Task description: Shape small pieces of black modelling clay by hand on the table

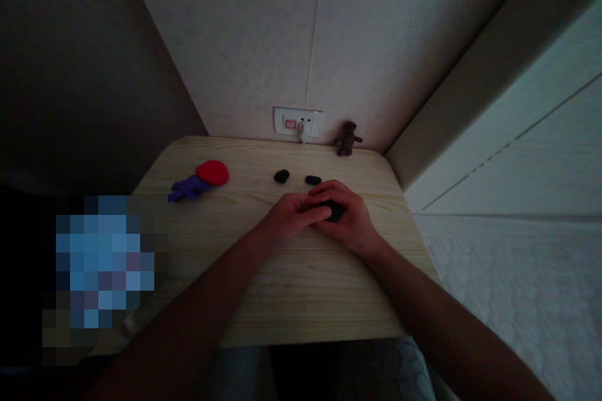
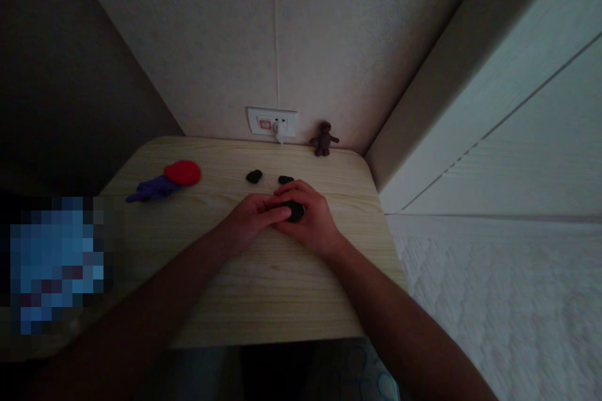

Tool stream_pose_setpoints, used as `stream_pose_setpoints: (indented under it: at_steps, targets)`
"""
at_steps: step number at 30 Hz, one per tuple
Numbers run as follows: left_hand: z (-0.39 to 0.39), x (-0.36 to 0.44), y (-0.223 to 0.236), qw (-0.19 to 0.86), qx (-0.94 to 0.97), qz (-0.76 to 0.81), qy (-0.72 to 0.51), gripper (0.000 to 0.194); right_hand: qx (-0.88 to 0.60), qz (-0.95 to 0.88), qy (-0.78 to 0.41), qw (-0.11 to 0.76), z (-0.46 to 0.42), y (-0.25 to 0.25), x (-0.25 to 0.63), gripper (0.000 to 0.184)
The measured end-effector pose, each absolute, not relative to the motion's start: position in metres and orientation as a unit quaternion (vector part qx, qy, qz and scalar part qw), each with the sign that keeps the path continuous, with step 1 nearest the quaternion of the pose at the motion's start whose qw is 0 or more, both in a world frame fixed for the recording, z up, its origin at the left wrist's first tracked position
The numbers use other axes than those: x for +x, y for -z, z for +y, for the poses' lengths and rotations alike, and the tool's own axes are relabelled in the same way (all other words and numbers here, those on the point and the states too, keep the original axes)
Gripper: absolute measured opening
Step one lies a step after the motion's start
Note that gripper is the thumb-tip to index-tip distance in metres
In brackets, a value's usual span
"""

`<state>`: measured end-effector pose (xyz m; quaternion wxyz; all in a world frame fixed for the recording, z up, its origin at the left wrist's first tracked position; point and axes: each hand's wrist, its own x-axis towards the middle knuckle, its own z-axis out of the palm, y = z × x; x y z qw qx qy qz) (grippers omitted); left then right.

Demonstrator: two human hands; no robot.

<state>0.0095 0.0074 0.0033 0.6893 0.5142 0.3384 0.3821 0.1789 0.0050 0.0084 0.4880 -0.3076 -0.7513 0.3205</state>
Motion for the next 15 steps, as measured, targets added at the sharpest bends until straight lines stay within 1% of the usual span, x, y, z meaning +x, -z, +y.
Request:
stream_pose_setpoints:
  at_steps: [5,10,15]
  targets:
    - [0.0078,0.0065,-0.0017,0.680,0.528,0.359,-0.360,0.024,-0.294,-0.768,-0.371,0.432,0.0043,-0.0133,0.1828,0.038]
    - [0.0055,0.0063,-0.0093,0.670,0.553,0.342,-0.359,0.019,-0.274,-0.777,-0.402,0.399,0.0020,-0.0144,0.1808,0.030]
    - [0.0058,0.0061,-0.0090,0.670,0.560,0.344,-0.347,0.022,-0.269,-0.764,-0.415,0.415,0.0019,-0.0102,0.1791,0.016]
